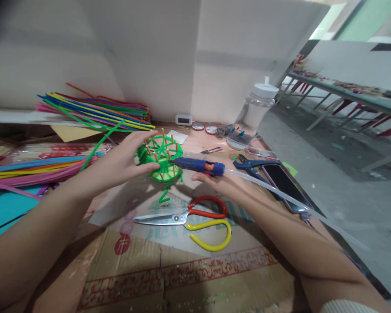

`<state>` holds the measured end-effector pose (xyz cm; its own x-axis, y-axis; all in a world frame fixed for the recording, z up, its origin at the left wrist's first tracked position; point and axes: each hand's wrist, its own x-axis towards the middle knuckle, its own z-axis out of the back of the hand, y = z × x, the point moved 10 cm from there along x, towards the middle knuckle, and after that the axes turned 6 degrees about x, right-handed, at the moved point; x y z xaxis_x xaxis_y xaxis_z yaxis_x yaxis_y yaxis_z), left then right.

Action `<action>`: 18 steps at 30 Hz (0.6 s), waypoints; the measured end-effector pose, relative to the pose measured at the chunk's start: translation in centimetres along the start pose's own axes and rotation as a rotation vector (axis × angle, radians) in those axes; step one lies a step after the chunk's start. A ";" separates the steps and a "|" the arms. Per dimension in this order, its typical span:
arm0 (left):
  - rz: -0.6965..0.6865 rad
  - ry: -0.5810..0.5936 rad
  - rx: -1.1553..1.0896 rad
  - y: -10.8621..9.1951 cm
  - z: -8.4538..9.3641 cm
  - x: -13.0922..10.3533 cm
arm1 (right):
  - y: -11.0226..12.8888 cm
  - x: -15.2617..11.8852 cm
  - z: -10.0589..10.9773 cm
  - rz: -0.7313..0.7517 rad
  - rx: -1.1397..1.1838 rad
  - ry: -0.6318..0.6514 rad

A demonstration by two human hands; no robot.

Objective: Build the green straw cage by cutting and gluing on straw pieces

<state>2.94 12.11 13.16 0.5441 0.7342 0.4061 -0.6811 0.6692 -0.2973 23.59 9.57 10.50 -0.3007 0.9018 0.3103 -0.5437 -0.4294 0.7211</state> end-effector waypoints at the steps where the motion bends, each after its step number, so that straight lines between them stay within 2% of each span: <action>1: -0.002 -0.001 -0.002 0.0 0.0 0.0 | 0.1 0.0 0.0 -0.001 -0.002 -0.005; 12: 0.015 0.010 -0.007 -0.1 0.0 0.1 | 0.1 0.1 -0.3 0.019 -0.066 0.069; 18: 0.027 0.023 -0.017 0.0 0.0 0.1 | 0.8 0.1 -0.2 0.027 -0.048 0.060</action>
<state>2.97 12.19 13.15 0.5371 0.7542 0.3777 -0.6872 0.6509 -0.3226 22.97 9.28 11.00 -0.3619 0.8858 0.2905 -0.5711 -0.4570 0.6819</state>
